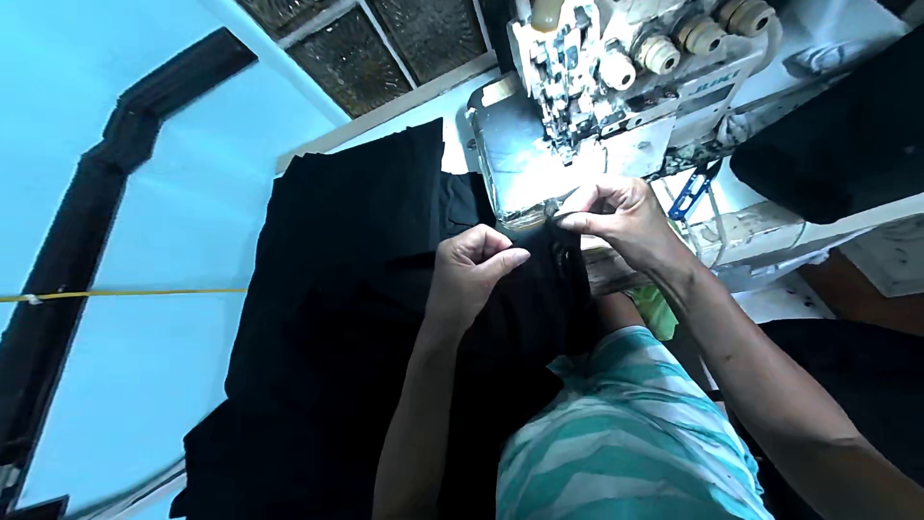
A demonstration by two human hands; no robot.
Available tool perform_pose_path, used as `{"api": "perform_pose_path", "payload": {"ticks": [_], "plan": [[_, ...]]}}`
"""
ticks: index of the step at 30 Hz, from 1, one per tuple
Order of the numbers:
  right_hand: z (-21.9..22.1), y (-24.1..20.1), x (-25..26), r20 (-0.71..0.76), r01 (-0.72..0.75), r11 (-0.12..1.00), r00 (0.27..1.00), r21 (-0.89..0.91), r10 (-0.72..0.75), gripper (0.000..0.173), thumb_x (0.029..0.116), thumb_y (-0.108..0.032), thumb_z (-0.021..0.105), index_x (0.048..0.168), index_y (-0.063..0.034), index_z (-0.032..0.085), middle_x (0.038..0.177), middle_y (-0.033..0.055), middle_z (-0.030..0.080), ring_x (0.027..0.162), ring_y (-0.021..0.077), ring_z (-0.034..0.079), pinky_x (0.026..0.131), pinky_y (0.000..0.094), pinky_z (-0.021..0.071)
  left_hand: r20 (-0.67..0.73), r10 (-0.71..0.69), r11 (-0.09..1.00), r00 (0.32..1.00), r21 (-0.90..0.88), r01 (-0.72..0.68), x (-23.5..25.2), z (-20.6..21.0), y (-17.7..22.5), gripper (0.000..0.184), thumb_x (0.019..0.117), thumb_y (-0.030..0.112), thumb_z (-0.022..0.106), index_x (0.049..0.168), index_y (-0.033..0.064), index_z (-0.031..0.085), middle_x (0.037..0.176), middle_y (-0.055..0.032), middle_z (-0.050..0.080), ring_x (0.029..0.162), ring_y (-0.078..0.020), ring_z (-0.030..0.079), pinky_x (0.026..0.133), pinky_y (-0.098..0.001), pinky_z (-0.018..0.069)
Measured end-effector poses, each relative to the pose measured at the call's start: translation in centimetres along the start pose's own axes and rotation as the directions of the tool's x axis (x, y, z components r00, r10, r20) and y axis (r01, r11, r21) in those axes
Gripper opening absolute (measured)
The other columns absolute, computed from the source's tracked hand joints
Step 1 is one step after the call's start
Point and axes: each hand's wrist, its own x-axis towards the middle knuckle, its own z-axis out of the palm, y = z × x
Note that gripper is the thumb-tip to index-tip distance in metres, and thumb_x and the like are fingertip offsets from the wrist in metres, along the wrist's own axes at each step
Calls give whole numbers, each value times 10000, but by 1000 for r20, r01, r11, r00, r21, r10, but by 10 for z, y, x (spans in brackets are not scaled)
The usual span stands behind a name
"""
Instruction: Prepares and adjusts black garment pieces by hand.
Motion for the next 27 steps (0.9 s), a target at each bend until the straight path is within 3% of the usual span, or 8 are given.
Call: {"api": "perform_pose_path", "payload": {"ticks": [6,12,15,17,19,22,24,27], "plan": [[-1,11,-4,-63,-50,998,997,-45,47,177,798,8,778,903,-25,639,951,23,647,827,-6,611,765,149,525,-7,-29,999,1000,-25,29,21,7,-2,99,930,-41,616,953,53,636,844,63,640,768,16,615,729,-163,533],[9,1,-4,-18,14,964,1000,-267,-20,294,813,7,711,1100,16,649,873,51,646,755,57,600,728,219,513,-32,-104,991,994,-92,100,20,13,-4,134,994,-38,512,1035,28,622,896,31,659,828,-10,642,780,-190,548],[15,-1,-6,14,136,917,990,-375,-141,249,818,7,664,1057,0,732,798,63,642,701,107,567,684,268,481,-17,-27,1000,999,-11,26,17,12,-6,132,904,-25,660,1033,4,660,942,1,696,865,-22,665,803,-204,567],[20,0,-9,-15,171,873,980,-456,-199,146,852,-22,680,979,-15,751,775,89,662,674,164,579,652,327,480,-39,118,975,992,193,-109,10,15,-6,173,841,-11,755,1004,-20,699,948,-34,695,882,-19,658,818,-175,549],[26,1,-14,-96,147,834,968,-531,-232,102,861,-56,693,938,-31,755,746,101,660,662,221,591,631,381,470,-36,306,866,951,426,-262,-1,20,-6,113,874,7,742,976,-31,709,899,-83,630,850,-81,617,782,-187,510],[32,2,-23,-203,53,859,962,-509,-180,124,861,-39,694,974,-56,743,764,85,634,647,195,564,607,362,457,10,504,653,863,650,-389,-18,34,-10,93,903,25,688,940,-35,749,778,-137,615,711,-202,605,662,-287,517],[35,5,-30,-238,16,921,964,-390,-118,152,875,-3,677,1009,-59,724,762,56,622,616,132,542,574,295,450,71,604,514,793,726,-457,-28,44,-16,102,913,39,669,925,-11,758,731,-127,612,658,-231,604,594,-313,503],[40,11,-37,-231,-16,998,973,-59,2,146,971,26,581,1081,-27,662,745,21,564,586,39,489,528,167,424,149,673,370,725,780,-504,-33,52,-18,114,931,53,654,955,7,756,710,-97,585,627,-225,555,549,-313,436]]}}
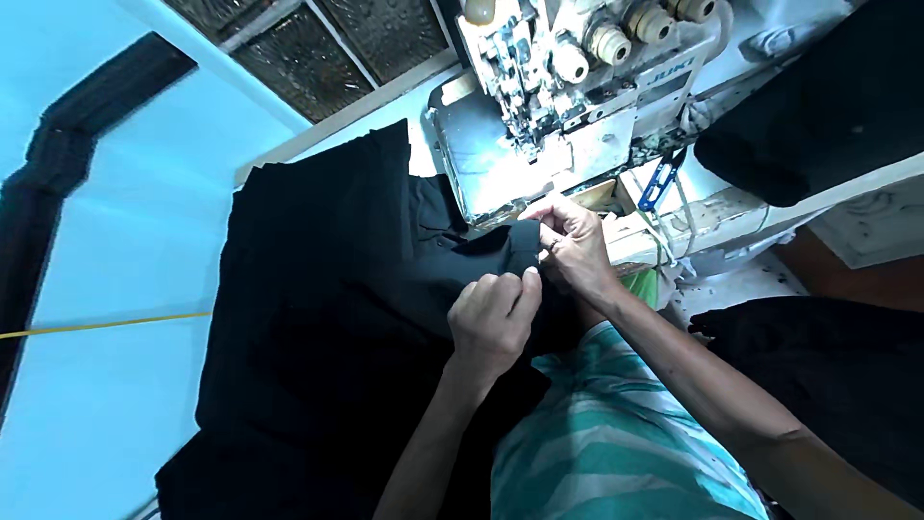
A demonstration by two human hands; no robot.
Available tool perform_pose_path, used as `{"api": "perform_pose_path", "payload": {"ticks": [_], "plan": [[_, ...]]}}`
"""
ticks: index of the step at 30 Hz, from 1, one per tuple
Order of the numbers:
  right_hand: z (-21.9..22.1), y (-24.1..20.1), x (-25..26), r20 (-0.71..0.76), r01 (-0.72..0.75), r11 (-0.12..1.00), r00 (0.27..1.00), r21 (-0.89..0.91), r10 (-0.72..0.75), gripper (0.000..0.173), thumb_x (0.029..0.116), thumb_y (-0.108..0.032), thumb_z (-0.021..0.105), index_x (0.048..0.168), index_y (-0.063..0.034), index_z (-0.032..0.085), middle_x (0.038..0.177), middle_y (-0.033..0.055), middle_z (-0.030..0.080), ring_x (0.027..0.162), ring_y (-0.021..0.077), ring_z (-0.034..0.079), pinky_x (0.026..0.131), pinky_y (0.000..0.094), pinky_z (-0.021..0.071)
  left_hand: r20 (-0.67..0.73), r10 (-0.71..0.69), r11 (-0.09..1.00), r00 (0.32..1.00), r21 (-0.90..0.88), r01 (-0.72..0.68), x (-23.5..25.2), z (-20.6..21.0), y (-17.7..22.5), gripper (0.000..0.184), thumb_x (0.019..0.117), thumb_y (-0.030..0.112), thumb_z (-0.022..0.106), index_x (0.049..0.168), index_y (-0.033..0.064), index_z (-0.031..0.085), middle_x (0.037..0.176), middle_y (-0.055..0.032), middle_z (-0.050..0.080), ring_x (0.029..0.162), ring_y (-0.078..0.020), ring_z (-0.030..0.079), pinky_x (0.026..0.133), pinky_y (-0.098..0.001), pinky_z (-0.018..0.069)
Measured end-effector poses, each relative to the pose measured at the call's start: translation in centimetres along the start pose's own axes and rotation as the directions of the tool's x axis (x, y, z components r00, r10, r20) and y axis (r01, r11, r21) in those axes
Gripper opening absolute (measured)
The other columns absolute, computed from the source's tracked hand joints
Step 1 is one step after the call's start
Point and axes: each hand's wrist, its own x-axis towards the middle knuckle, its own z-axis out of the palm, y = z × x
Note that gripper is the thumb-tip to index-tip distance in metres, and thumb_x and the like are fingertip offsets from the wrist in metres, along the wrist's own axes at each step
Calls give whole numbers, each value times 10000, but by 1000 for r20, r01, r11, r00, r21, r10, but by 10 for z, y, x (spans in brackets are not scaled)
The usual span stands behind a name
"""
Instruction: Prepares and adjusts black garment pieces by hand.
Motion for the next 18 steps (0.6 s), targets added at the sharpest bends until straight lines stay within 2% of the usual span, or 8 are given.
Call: {"api": "perform_pose_path", "payload": {"ticks": [4,6,9,11,13,14,16,18], "plan": [[0,0,-2,66,-115,922,993,370,97,205,1031,37,458,1140,-19,622,923,12,647,766,-14,597,691,135,514,10,27,999,1000,31,-27,0,3,6,120,931,54,653,969,7,757,697,-87,570,610,-219,519,539,-312,394],[-1,-3,0,78,-164,878,986,450,144,206,1041,19,452,1140,-49,619,936,-13,656,767,-23,609,687,135,522,11,25,999,1000,33,-25,1,5,8,118,934,59,653,967,8,755,693,-83,560,599,-210,504,533,-309,382],[-2,-9,4,91,-225,848,974,480,208,210,1045,16,445,1134,-73,612,914,-37,645,746,-29,604,673,133,521,17,23,999,1000,31,-24,3,6,11,122,940,63,651,963,5,756,683,-79,552,595,-214,503,532,-309,382],[0,-7,10,60,-227,837,972,498,228,202,1000,60,479,1080,-53,627,862,-49,662,734,-23,619,680,144,530,25,2,1000,1000,17,-3,4,6,12,123,934,60,652,947,2,759,662,-75,545,577,-213,501,520,-306,379],[0,-6,10,45,-188,879,981,439,187,191,956,80,533,1061,-38,639,837,-53,641,721,-27,598,676,133,514,41,-69,998,997,-7,69,5,6,12,117,931,75,663,921,2,754,635,-75,544,545,-208,517,497,-304,391],[-2,-8,7,64,-168,908,986,385,155,178,961,65,554,1081,-39,635,841,-43,610,709,-31,567,661,117,494,60,-131,991,990,-25,133,5,4,11,113,927,89,680,924,0,749,642,-82,584,545,-209,560,495,-310,427],[-3,-11,5,89,-127,939,991,320,104,173,947,57,589,1087,-33,635,843,-25,606,693,-27,553,637,114,483,147,-278,954,949,-70,290,8,-3,6,117,923,85,701,982,-12,733,780,-123,720,654,-227,696,572,-356,545],[-2,-14,4,114,-119,953,989,277,90,163,935,51,614,1073,-31,644,848,-16,629,696,-21,568,641,123,495,199,-383,897,902,-154,415,11,-10,-2,116,928,40,678,1000,-30,736,877,-142,743,760,-209,723,679,-351,574]]}}
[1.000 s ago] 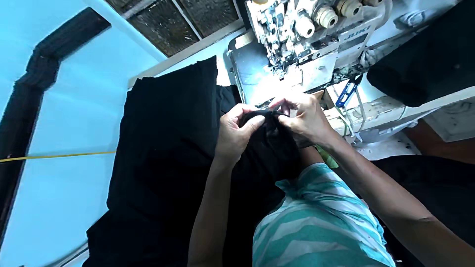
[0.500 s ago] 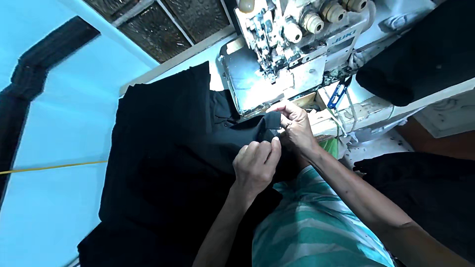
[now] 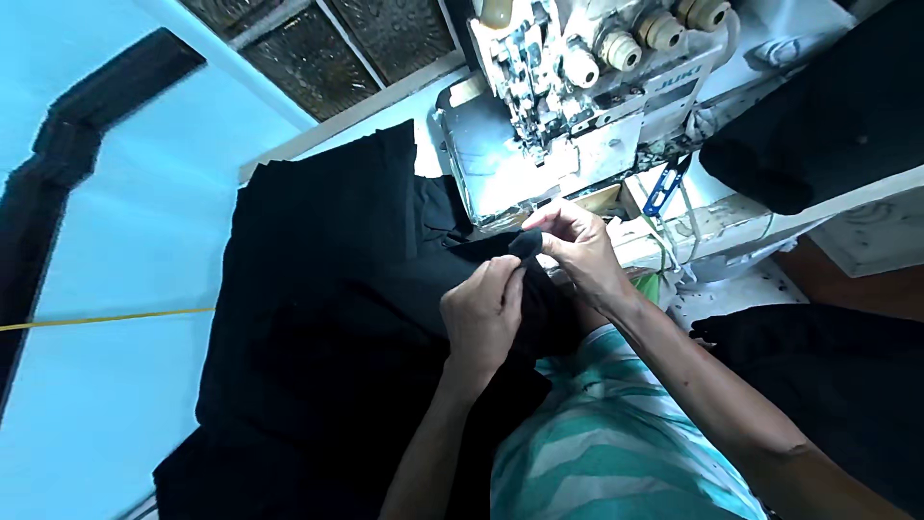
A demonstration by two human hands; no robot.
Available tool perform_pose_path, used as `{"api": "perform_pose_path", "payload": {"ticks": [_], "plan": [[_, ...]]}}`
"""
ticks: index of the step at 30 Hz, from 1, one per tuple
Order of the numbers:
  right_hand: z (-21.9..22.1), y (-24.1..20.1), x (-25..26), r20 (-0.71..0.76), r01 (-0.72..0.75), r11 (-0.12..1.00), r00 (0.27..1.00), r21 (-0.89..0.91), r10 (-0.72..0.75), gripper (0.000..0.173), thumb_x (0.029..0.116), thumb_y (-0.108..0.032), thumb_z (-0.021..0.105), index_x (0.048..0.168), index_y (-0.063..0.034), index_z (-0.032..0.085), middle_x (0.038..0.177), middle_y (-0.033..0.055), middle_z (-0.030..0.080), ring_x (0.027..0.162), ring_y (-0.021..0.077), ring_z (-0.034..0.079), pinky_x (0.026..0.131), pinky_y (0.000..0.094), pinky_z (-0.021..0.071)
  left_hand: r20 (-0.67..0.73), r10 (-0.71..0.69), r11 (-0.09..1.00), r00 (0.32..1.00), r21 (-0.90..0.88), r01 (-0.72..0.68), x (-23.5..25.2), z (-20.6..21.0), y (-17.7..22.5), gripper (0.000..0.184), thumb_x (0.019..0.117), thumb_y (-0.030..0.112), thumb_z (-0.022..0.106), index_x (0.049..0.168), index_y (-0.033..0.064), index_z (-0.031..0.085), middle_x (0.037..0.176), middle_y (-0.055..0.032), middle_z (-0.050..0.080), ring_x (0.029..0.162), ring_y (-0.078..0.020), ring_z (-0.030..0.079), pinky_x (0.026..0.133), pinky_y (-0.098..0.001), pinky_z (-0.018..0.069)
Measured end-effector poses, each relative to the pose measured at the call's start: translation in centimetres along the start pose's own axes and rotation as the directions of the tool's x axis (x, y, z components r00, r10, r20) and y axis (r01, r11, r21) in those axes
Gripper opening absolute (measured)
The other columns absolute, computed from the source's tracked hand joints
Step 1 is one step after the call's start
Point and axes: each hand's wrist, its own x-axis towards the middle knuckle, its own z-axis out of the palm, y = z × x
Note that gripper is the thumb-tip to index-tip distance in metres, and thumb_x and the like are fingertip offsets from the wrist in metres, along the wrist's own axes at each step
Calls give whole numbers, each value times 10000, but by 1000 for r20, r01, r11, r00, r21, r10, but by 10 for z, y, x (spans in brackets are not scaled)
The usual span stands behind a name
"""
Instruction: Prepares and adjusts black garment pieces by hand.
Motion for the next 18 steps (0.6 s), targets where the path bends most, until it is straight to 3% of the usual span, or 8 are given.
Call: {"api": "perform_pose_path", "payload": {"ticks": [3,5,7,10,13,15,18], "plan": [[4,-6,-5,40,-42,999,998,-6,42,177,1003,-13,561,1170,-42,611,839,17,640,670,27,583,615,158,505,27,-121,937,992,-327,123,5,-12,-7,63,908,11,704,950,-24,736,888,-55,690,839,-40,651,787,-166,535],[6,-15,-6,116,-112,993,987,42,107,286,1082,-101,411,1349,-56,502,934,48,724,775,61,696,745,219,584,91,-188,765,978,-612,204,6,-18,-13,61,918,8,681,923,53,722,925,49,648,884,5,616,803,-151,526],[8,-21,-8,182,-114,993,978,35,105,361,1083,-145,342,1417,-46,437,1024,71,748,880,93,724,826,259,589,182,-294,552,938,-769,322,8,-25,-16,123,953,81,669,921,172,746,912,124,698,841,27,645,764,-166,555],[12,-23,-14,212,-26,996,976,-82,43,379,1013,-154,540,1367,-30,492,1053,37,739,881,51,695,772,228,570,295,-393,355,871,-825,440,12,-34,-19,193,924,31,636,922,196,736,824,92,719,728,2,671,679,-196,587],[18,-20,-19,177,19,991,984,-129,4,347,914,-122,724,1221,-5,610,1046,35,731,929,44,702,848,224,584,328,-363,389,872,-798,461,12,-37,-20,253,895,-38,600,960,176,718,847,83,720,759,0,675,697,-194,584],[21,-19,-20,125,41,984,992,-171,-20,254,883,-97,757,1108,1,692,977,29,737,872,24,702,822,196,588,318,-330,469,889,-762,447,10,-36,-19,275,889,-77,596,967,164,702,863,97,717,777,10,669,717,-182,576],[23,-17,-21,117,145,937,987,-317,-113,177,905,-102,732,1056,-11,747,968,40,764,878,35,720,834,208,590,272,-317,574,908,-707,412,6,-36,-19,233,899,-89,613,965,108,718,871,96,721,780,14,668,732,-179,573]]}}
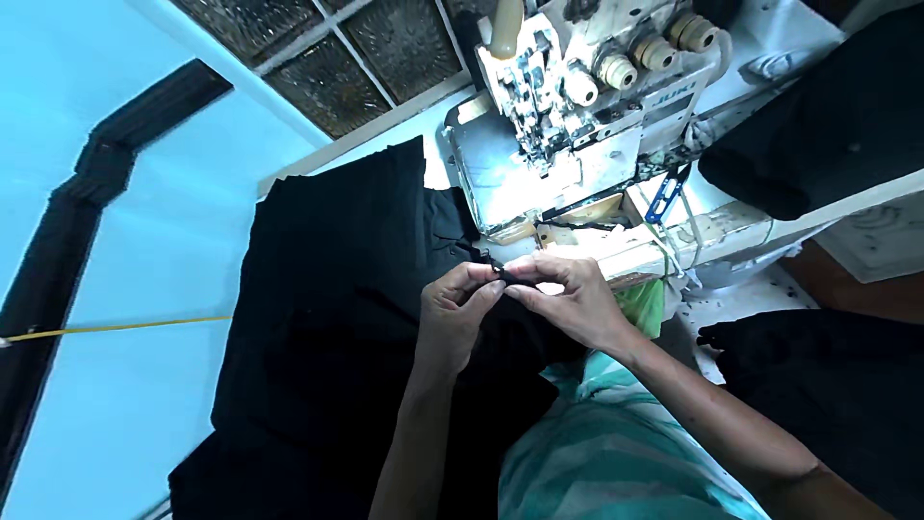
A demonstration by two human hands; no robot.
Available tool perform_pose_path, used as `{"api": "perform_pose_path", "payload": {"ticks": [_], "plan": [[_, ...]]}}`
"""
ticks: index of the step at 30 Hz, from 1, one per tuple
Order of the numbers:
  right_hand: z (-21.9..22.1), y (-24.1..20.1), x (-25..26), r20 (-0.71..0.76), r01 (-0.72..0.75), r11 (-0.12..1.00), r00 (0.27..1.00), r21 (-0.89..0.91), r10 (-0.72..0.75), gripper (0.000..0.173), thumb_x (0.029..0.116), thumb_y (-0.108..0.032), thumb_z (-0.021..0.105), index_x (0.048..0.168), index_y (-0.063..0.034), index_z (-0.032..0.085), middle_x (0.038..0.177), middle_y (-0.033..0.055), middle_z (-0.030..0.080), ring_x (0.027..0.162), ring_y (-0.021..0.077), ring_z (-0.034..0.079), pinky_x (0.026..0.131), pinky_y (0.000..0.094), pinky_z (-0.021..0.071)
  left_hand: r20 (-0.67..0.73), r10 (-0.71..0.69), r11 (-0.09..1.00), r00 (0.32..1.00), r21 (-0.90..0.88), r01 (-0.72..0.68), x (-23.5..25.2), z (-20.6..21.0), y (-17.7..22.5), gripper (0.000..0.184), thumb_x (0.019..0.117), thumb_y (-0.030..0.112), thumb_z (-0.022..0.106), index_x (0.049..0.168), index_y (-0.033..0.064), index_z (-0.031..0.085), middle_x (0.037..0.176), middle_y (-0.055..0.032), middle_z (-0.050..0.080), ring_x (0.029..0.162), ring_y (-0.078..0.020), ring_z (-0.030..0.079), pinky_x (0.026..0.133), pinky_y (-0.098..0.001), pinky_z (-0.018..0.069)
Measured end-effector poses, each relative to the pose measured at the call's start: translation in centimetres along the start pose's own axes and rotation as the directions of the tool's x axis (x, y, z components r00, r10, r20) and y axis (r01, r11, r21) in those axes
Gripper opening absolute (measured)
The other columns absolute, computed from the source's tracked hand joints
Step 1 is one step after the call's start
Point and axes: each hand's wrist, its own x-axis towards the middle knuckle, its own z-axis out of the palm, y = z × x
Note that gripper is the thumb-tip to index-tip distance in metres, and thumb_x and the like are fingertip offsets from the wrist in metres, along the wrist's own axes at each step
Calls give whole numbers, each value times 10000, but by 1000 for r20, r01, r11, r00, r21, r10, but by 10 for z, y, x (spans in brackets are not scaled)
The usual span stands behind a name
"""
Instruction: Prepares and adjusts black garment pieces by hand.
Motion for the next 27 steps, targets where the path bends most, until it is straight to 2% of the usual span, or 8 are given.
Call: {"api": "perform_pose_path", "payload": {"ticks": [4,9,14,18,20,22,25,27], "plan": [[-3,0,-4,16,61,985,998,-160,-59,161,942,-90,656,1029,-30,778,942,51,769,873,80,726,809,259,585,4,50,985,999,163,-50,-4,-2,-1,168,867,-94,678,966,40,701,843,84,707,735,34,652,695,-159,569],[-7,-9,-9,134,37,988,991,-150,-17,143,998,-84,586,1024,-27,714,809,20,688,692,52,627,635,229,516,130,114,949,985,279,-147,-4,-9,-2,357,848,-45,718,1200,-15,669,798,41,647,664,27,585,627,-122,509],[-7,-14,-9,185,76,996,980,-41,-67,114,990,-71,592,1076,-16,542,797,9,618,670,23,600,630,175,525,227,232,888,946,347,-301,-6,-19,6,40,877,24,710,905,-3,721,836,13,635,750,27,598,702,-105,514],[5,-13,-12,189,202,979,963,-33,-192,109,929,-16,602,1032,9,576,855,60,661,716,54,628,650,194,543,286,304,839,909,372,-398,-9,-32,23,80,935,84,642,943,35,705,1053,0,626,993,-15,611,877,-157,529],[19,-8,-19,144,296,949,949,-107,-280,55,922,-27,616,941,14,647,833,87,656,709,109,630,636,233,540,266,326,837,907,366,-407,-14,-44,41,96,1006,141,607,1015,96,691,1120,29,673,1091,-67,649,970,-263,553],[32,3,-31,117,328,924,944,-196,-310,107,960,-54,596,946,9,682,827,106,668,719,162,659,639,278,553,198,385,791,902,434,-432,-20,-70,61,138,1034,198,600,1121,153,697,1121,71,701,1073,-70,680,976,-310,576],[40,21,-55,166,295,925,951,-239,-260,185,1018,-97,542,999,-9,703,828,118,699,732,207,692,667,325,574,123,508,762,853,399,-511,-27,-173,82,236,1002,82,604,1231,44,649,1184,-86,706,1084,-253,696,972,-468,576],[40,35,-72,203,310,904,945,-296,-257,213,1003,-102,525,966,-36,724,810,124,684,725,253,673,661,359,558,68,411,824,909,399,-402,-36,-244,116,319,1082,234,444,1314,61,577,1294,-83,664,1214,-268,637,1080,-462,490]]}}
